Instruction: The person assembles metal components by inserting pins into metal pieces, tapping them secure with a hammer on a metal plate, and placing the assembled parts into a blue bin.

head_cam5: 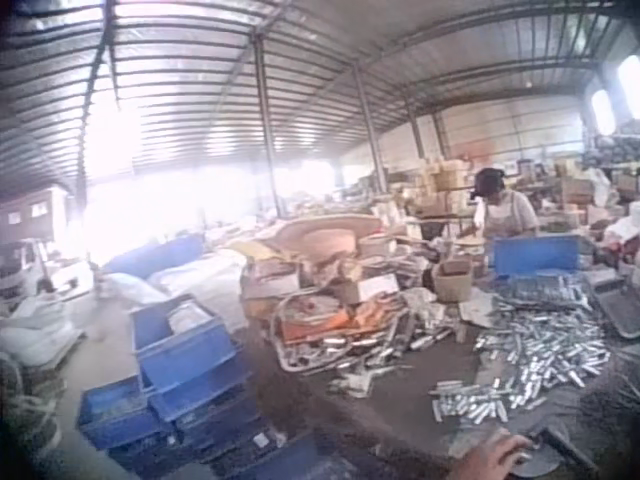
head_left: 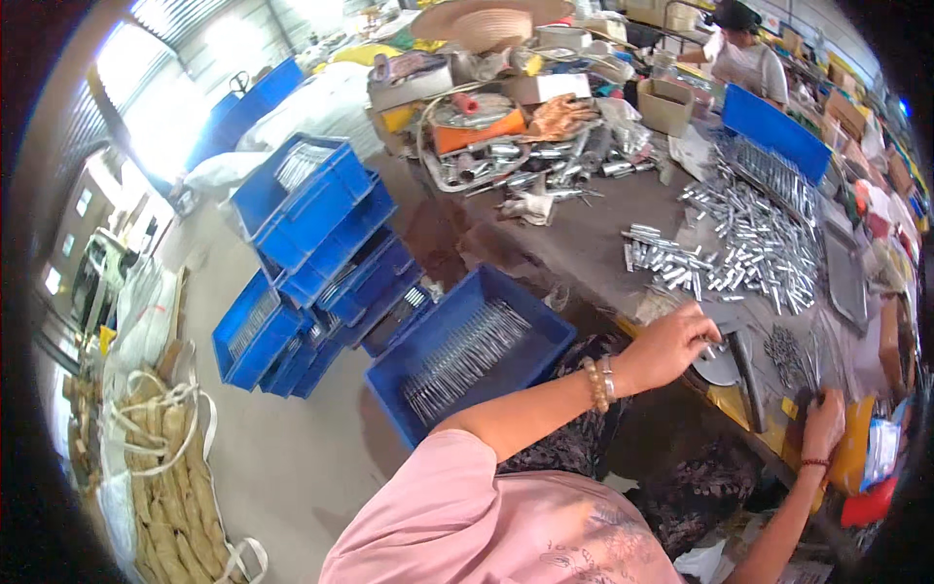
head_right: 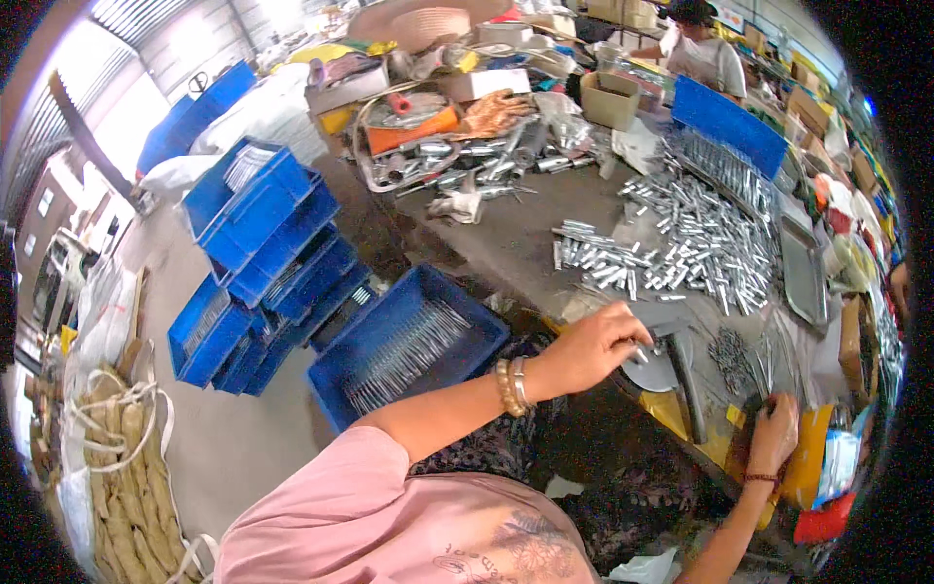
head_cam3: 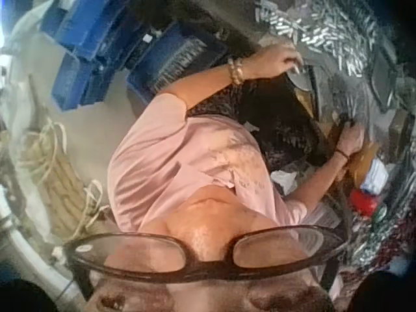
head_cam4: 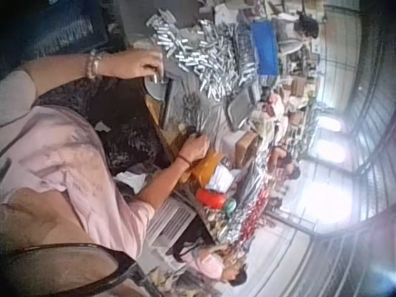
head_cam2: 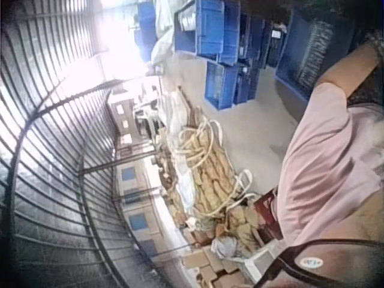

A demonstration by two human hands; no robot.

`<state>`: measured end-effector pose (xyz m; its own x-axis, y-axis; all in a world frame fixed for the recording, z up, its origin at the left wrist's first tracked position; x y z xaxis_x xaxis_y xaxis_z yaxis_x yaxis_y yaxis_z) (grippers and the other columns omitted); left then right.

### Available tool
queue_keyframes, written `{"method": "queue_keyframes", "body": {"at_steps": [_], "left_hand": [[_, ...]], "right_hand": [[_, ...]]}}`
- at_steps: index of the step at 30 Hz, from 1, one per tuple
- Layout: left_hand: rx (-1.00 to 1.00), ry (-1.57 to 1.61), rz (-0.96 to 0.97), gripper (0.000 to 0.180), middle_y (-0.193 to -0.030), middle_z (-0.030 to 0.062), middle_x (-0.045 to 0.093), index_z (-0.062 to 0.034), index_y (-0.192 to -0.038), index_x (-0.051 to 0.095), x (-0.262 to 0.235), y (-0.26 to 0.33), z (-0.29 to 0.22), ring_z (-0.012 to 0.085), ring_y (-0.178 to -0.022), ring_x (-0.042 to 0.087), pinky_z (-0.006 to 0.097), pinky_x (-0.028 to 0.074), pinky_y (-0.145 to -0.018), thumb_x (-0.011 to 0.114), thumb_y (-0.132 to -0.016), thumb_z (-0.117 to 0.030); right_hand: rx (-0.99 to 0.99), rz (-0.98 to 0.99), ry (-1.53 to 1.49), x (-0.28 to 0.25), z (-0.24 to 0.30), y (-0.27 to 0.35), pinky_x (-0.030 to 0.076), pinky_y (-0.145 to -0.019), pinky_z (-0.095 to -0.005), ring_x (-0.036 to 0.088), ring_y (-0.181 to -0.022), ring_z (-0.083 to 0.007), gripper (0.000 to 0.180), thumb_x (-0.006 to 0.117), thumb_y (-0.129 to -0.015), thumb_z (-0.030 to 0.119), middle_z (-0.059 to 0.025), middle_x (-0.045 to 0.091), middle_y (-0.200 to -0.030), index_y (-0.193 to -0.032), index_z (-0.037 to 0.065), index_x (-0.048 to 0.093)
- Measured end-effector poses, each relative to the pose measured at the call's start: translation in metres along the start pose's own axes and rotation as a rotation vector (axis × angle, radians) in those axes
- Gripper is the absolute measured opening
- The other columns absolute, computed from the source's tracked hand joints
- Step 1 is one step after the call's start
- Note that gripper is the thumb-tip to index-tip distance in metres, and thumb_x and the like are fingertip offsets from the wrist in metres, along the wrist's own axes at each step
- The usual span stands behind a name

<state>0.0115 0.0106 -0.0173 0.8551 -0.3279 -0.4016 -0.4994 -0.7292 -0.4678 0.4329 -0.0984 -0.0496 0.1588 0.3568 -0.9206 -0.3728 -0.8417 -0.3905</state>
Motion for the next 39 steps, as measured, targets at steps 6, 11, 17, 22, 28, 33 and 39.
{"method": "queue_keyframes", "body": {"at_steps": [6, 11, 17, 22, 28, 33, 39], "left_hand": [[-0.009, -0.142, 0.033, 0.014, -0.103, 0.0104, 0.062, -0.0068, -0.103, 0.074, -0.002, 0.002, 0.005, 0.0305, -0.094, 0.066, 0.042, 0.054, -0.084, 0.071, -0.097, -0.018], [0.032, -0.308, 0.071, 0.014, -0.100, 0.0093, 0.060, -0.0103, -0.100, 0.074, -0.003, -0.001, 0.002, 0.0309, -0.098, 0.066, 0.044, 0.054, -0.086, 0.074, -0.094, -0.023], [0.037, -0.294, 0.108, 0.010, -0.099, 0.0087, 0.061, -0.0123, -0.097, 0.075, -0.009, 0.003, -0.003, 0.0303, -0.102, 0.065, 0.044, 0.053, -0.089, 0.075, -0.092, -0.021], [0.044, -0.277, 0.090, 0.011, -0.100, 0.0079, 0.061, -0.0115, -0.096, 0.075, -0.005, 0.007, -0.007, 0.0301, -0.105, 0.065, 0.044, 0.052, -0.092, 0.076, -0.090, -0.021], [0.098, -0.227, 0.119, 0.015, -0.103, 0.0087, 0.063, -0.0101, -0.097, 0.075, 0.006, 0.003, -0.005, 0.0298, -0.104, 0.065, 0.044, 0.055, -0.087, 0.075, -0.092, -0.024], [0.062, -0.298, 0.115, 0.015, -0.101, 0.0088, 0.066, -0.0065, -0.100, 0.076, -0.025, 0.002, -0.009, 0.0296, -0.096, 0.068, 0.040, 0.055, -0.085, 0.076, -0.092, -0.019], [-0.016, -0.187, 0.152, 0.013, -0.096, 0.0068, 0.067, -0.0057, -0.100, 0.079, -0.011, -0.006, -0.003, 0.0244, -0.090, 0.067, 0.035, 0.053, -0.079, 0.080, -0.089, -0.012]], "right_hand": [[-0.141, -0.121, -0.341, -0.046, 0.066, 0.010, 0.052, -0.092, -0.0465, 0.066, -0.106, -0.0392, 0.024, 0.068, -0.086, -0.004, -0.0146, 0.068, -0.110, -0.109, 0.003, 0.066], [-0.258, 0.008, -0.588, -0.082, 0.169, 0.046, 0.052, -0.090, -0.0428, 0.066, -0.101, -0.0372, 0.031, 0.071, -0.078, -0.008, -0.0138, 0.067, -0.103, -0.107, 0.002, 0.070], [-0.405, 0.058, -0.540, -0.102, 0.238, 0.062, 0.051, -0.084, -0.0451, 0.064, -0.095, -0.0376, 0.025, 0.071, -0.078, -0.005, -0.0147, 0.064, -0.094, -0.102, 0.001, 0.071], [-0.471, 0.043, -0.523, -0.107, 0.254, 0.064, 0.050, -0.083, -0.0487, 0.063, -0.095, -0.0393, 0.027, 0.070, -0.075, -0.005, -0.0149, 0.064, -0.095, -0.101, 0.002, 0.072], [-0.422, 0.034, -0.480, -0.105, 0.238, 0.068, 0.052, -0.083, -0.0470, 0.065, -0.095, -0.0366, 0.022, 0.077, -0.078, 0.004, -0.0126, 0.065, -0.095, -0.100, 0.005, 0.075], [-0.480, -0.042, -0.573, -0.107, 0.262, 0.059, 0.054, -0.087, -0.0448, 0.066, -0.097, -0.0337, 0.019, 0.078, -0.079, 0.011, -0.0096, 0.065, -0.097, -0.099, 0.009, 0.076], [-0.455, -0.072, -0.535, -0.105, 0.250, 0.063, 0.055, -0.088, -0.0428, 0.067, -0.097, -0.0302, 0.021, 0.074, -0.078, 0.006, -0.0071, 0.064, -0.095, -0.098, 0.011, 0.076]]}}
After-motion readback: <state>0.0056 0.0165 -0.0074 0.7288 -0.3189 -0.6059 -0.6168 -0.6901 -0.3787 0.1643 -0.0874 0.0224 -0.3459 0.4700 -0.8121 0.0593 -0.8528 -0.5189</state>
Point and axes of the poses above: each hand's wrist, its own y-axis away from the middle knuckle, its own x-axis out of the palm, z = x × y, the point moved 8 cm from there along -y, towards the middle knuckle
